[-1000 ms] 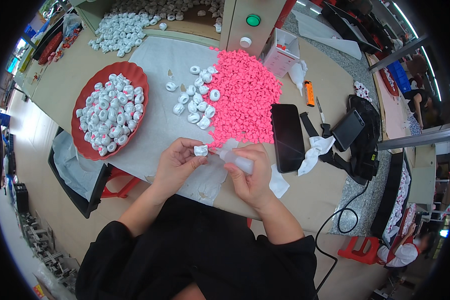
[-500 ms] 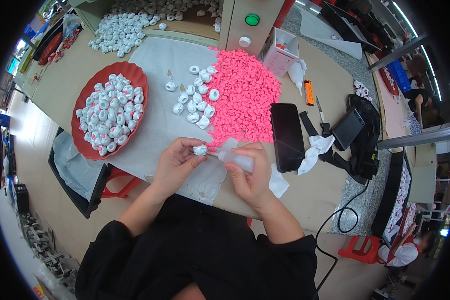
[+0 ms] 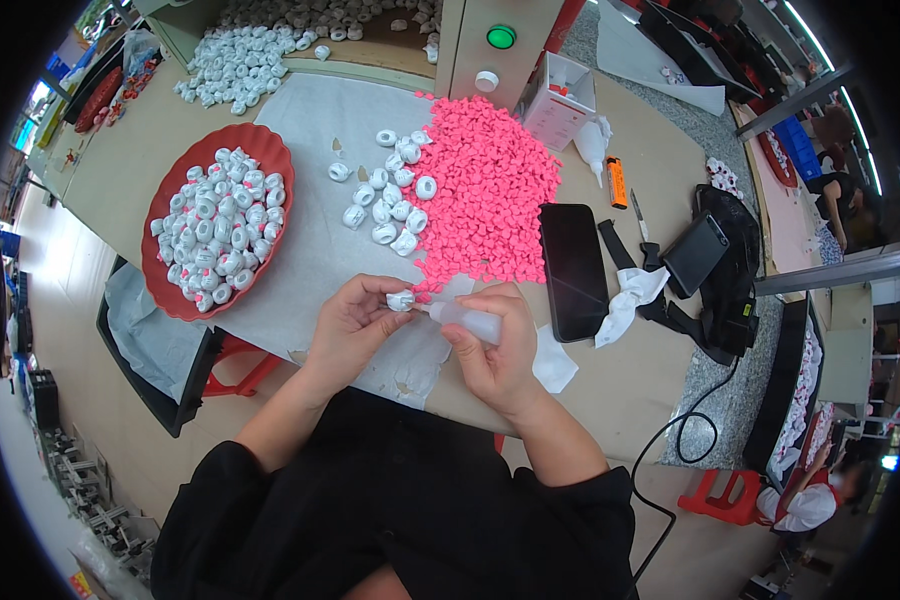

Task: The person sits at a workbench and repeatedly picks up small white plastic components. They apply a small amount of adhesive from a tube to the components and then attach a pink plastic piece to each one. The finished items are placed into a red bowl on the table.

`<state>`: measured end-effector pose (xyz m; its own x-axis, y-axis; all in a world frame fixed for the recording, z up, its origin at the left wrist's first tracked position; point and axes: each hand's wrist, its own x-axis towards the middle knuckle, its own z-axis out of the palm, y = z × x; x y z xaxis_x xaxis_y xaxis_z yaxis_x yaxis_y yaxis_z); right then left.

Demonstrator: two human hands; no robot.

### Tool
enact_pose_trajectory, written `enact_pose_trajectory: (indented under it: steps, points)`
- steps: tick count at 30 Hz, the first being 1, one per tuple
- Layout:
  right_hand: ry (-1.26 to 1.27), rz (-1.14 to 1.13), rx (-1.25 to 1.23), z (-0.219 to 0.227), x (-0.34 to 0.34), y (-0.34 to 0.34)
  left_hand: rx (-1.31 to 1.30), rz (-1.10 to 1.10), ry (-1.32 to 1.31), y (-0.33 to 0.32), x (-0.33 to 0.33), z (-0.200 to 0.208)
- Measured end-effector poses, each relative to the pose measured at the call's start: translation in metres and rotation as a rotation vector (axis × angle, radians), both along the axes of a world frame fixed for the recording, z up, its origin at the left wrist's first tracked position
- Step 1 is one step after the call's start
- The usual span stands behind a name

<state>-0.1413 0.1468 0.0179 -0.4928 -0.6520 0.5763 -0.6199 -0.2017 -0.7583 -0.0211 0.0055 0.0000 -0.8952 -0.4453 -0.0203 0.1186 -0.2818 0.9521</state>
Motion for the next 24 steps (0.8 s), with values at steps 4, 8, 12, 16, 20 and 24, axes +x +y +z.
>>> enact_pose_trajectory:
  steps: [4, 8, 12, 16, 20, 24]
  points:
    - [-0.06, -0.012, -0.002, -0.002, 0.002, 0.001, -0.003, -0.004, 0.005, 0.001, 0.0, 0.002]
    - [-0.037, -0.009, -0.008, 0.002, 0.001, 0.0, 0.011, -0.009, 0.013, 0.001, 0.0, 0.002]
    - [-0.358, -0.017, -0.11, 0.002, 0.0, 0.004, 0.064, 0.022, 0.029, 0.0, 0.001, 0.003]
    - [-1.037, 0.127, -0.189, 0.021, -0.011, -0.002, 0.147, 0.117, 0.047, -0.002, 0.004, 0.003]
    - [-1.121, 0.164, -0.031, 0.016, -0.015, 0.001, 0.221, 0.211, 0.086, -0.005, 0.005, 0.005]
    - [-1.052, 0.164, 0.032, 0.018, -0.019, 0.0, 0.159, 0.268, 0.082, -0.013, 0.009, 0.008]
